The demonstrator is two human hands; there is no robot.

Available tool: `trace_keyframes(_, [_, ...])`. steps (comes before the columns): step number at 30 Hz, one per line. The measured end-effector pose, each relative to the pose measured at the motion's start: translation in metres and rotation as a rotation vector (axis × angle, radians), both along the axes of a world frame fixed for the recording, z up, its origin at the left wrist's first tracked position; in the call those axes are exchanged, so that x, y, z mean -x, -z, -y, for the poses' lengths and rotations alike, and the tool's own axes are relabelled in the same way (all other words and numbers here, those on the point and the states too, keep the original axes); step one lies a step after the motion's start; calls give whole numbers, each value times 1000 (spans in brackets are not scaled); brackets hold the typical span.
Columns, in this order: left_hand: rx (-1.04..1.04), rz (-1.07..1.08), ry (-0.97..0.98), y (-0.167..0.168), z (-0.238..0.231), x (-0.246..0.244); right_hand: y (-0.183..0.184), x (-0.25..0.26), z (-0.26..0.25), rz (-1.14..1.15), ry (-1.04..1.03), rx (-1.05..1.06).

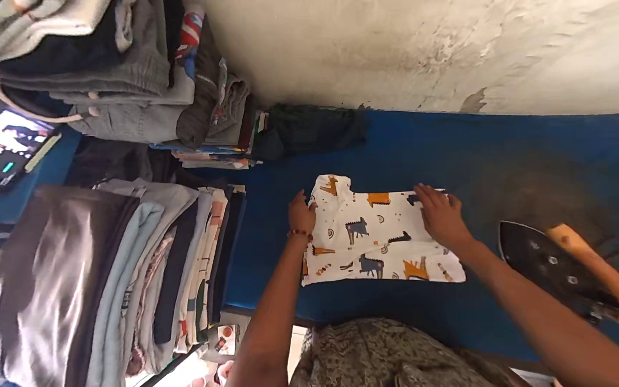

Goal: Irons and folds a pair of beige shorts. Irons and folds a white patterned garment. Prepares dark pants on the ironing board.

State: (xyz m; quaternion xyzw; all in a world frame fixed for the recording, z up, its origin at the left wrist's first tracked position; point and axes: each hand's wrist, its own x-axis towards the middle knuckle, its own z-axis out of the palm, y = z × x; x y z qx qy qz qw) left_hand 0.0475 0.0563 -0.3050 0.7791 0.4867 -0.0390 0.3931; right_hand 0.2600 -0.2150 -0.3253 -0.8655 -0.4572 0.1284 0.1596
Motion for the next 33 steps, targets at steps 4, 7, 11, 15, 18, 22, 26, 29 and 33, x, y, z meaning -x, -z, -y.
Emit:
trace_keyframes(4, [129, -109, 143, 0, -33, -37, -9, -47, -30, -32, -40, 200])
trace_keyframes(7, [188, -5, 289, -16, -45, -19, -31, -52, -18, -81, -102, 183])
trace_keyframes(11, [110, 228, 479, -25, -22, 49, -53, -9, 40, -66, -126, 40])
trace_keyframes(15, [66, 80, 692, -23, 26, 97, -43, 44, 78, -165, -133, 237])
trace_keyframes(18, [-165, 157, 597, -18, 54, 92, -41, 68, 58, -193, -80, 222])
trace_keyframes(22, [-257, -66, 582, 3, 55, 81, -26, 94, 17, -158, -82, 177])
trace_keyframes(26, [-323, 61, 589, 0, 63, 106, -26, 132, -6, -184, -244, 96])
trace_keyframes(29, [-319, 188, 723, -7, 85, 136, -18, 165, -15, -158, -521, -108])
trace_keyframes(33, [-371, 181, 744, 14, 121, 148, -5, 179, -23, -179, -599, -13])
